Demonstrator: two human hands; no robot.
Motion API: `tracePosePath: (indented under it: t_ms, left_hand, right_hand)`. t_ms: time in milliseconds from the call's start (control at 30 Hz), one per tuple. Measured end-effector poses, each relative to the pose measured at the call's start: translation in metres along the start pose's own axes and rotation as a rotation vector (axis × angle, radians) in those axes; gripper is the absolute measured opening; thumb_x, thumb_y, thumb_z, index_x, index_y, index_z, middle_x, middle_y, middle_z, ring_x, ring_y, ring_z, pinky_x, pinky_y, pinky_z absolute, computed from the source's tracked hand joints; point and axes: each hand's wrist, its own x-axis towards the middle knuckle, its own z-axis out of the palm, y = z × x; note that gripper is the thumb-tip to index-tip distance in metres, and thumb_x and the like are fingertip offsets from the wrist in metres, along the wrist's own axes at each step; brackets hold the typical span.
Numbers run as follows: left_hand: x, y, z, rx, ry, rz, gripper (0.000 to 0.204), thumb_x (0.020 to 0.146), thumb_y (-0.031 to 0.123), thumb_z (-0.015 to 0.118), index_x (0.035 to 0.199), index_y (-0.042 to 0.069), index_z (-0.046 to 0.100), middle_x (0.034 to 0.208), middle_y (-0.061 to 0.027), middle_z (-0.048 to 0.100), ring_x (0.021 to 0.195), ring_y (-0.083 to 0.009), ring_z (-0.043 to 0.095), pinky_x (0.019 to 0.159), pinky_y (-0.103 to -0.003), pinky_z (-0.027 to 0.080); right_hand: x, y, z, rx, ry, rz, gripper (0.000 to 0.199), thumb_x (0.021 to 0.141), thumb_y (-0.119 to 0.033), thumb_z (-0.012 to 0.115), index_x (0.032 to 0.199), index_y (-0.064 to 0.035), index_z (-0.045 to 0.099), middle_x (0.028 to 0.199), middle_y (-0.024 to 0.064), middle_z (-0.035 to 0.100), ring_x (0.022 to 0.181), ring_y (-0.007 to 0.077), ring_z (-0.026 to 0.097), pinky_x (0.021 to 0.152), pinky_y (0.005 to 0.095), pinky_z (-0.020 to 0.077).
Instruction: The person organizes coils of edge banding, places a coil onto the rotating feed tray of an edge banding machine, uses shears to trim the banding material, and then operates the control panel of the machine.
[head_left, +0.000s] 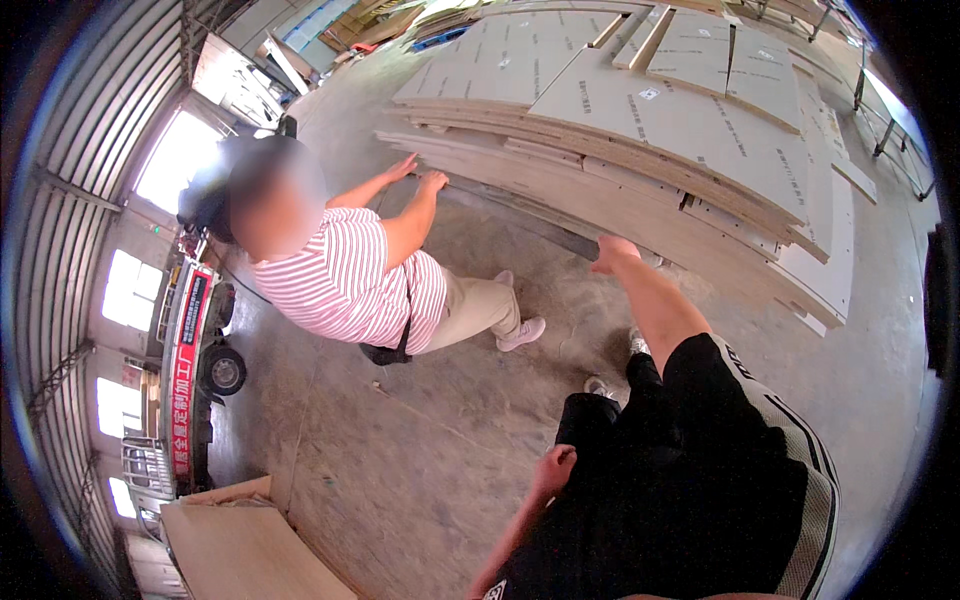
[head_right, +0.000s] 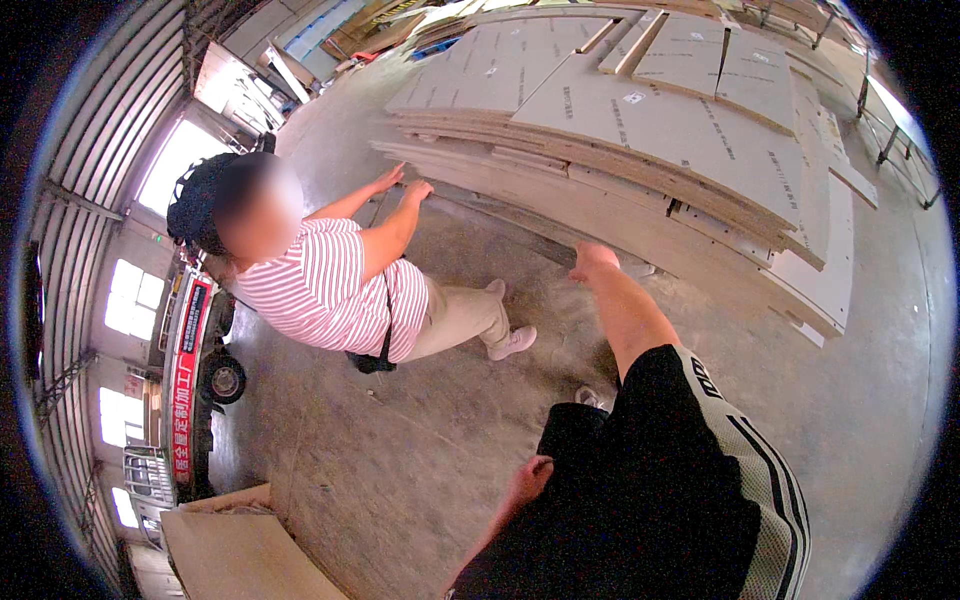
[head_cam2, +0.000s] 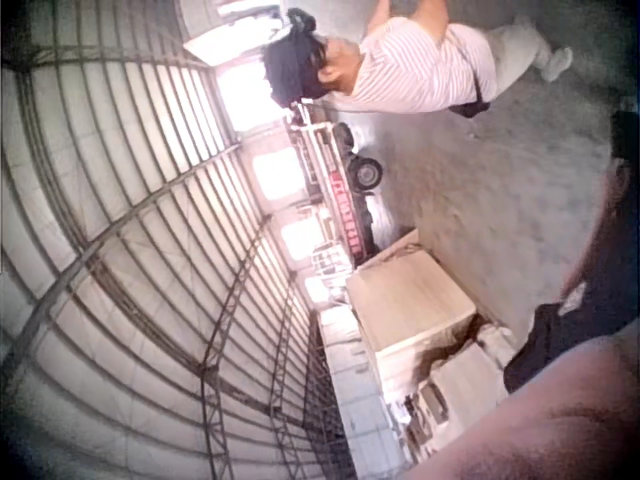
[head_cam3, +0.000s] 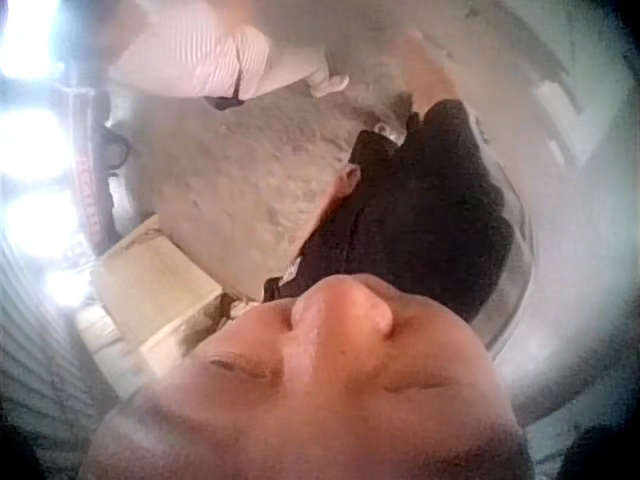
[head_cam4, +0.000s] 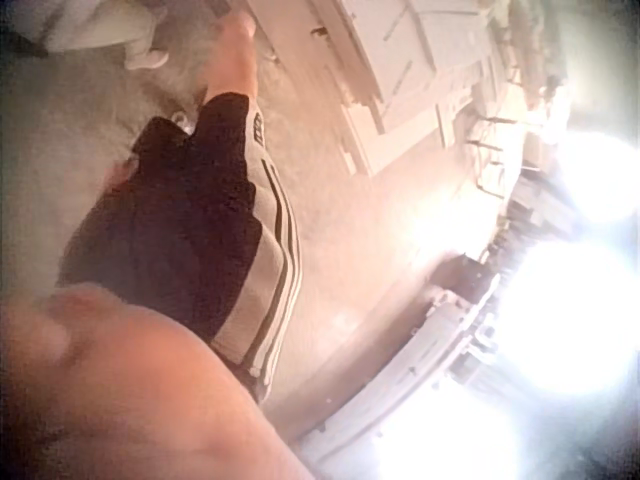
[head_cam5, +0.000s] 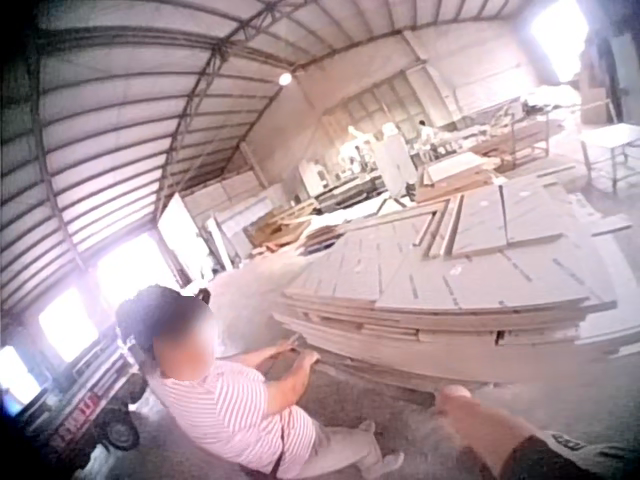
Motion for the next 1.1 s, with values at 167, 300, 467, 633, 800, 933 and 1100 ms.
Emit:
tracePosePath:
  t_ms: [167,300,467,633,800,933,1100]
  left_hand:
    - [0.112,0.011,-0.061,0.079,-0.046,0.218,0.024,0.093,0.025,0.066,0.106,0.005,0.066,0.095,-0.0168,0.072,0.088,-0.0302,0.071,0.079,-0.040,0.055]
    - [0.242,0.112,-0.124,0.744,0.012,0.463,0.029,0.086,0.028,0.064,0.106,0.008,0.062,0.095,-0.0175,0.068,0.094,-0.0392,0.065,0.079,-0.053,0.050]
    - [0.391,0.171,-0.215,1.062,0.353,0.577,0.069,0.081,0.017,0.068,0.145,0.009,0.044,0.155,-0.0151,0.037,0.146,-0.0327,0.029,0.121,-0.050,0.024]
    - [0.447,0.208,-0.264,1.302,-0.055,0.443,0.055,0.079,0.017,0.069,0.133,0.013,0.058,0.140,-0.0111,0.056,0.135,-0.0299,0.048,0.113,-0.047,0.038]
    - [0.435,0.187,-0.249,1.133,-0.169,0.362,0.033,0.074,0.018,0.071,0.107,0.015,0.073,0.114,-0.0149,0.070,0.110,-0.0340,0.065,0.089,-0.049,0.055]
    - [0.410,0.158,-0.246,1.171,-0.098,0.455,0.033,0.076,0.019,0.070,0.108,0.014,0.073,0.113,-0.0133,0.071,0.109,-0.0318,0.066,0.095,-0.044,0.054]
    - [0.391,0.143,-0.218,1.151,-0.107,0.462,0.037,0.076,0.018,0.069,0.112,0.013,0.072,0.120,-0.0138,0.069,0.118,-0.0309,0.062,0.100,-0.044,0.050]
  right_hand:
    - [-0.008,0.005,-0.003,-0.076,-0.025,-0.020,0.060,0.070,-0.037,0.076,0.120,-0.0059,0.062,0.106,0.0175,0.071,0.102,0.0349,0.069,0.085,0.0472,0.0560]
    - [-0.042,0.011,-0.013,-0.093,-0.047,0.022,0.057,0.071,-0.038,0.075,0.117,-0.0061,0.062,0.108,0.0167,0.071,0.102,0.0356,0.068,0.086,0.0479,0.0557]
    - [-0.070,-0.007,-0.014,-0.107,-0.124,0.066,0.057,0.071,-0.037,0.074,0.118,-0.0081,0.060,0.105,0.0174,0.071,0.100,0.0362,0.068,0.085,0.0472,0.0559]
    - [-0.085,-0.008,-0.025,-0.164,-0.239,0.128,0.063,0.073,-0.037,0.074,0.128,-0.0112,0.059,0.115,0.0159,0.070,0.105,0.0353,0.068,0.089,0.0457,0.0561]
    - [-0.100,0.022,0.001,-0.204,-0.222,0.229,0.051,0.071,-0.041,0.076,0.113,-0.0141,0.068,0.105,0.0128,0.073,0.098,0.0347,0.069,0.083,0.0448,0.0572]
    - [-0.127,0.012,0.014,-0.241,-0.030,0.161,0.049,0.068,-0.043,0.079,0.106,-0.0136,0.070,0.103,0.0124,0.073,0.101,0.0339,0.068,0.085,0.0457,0.0555]
    - [-0.146,0.036,0.018,-0.243,0.003,0.139,0.049,0.063,-0.043,0.081,0.102,-0.0154,0.071,0.097,0.0123,0.073,0.095,0.0325,0.069,0.084,0.0448,0.0553]
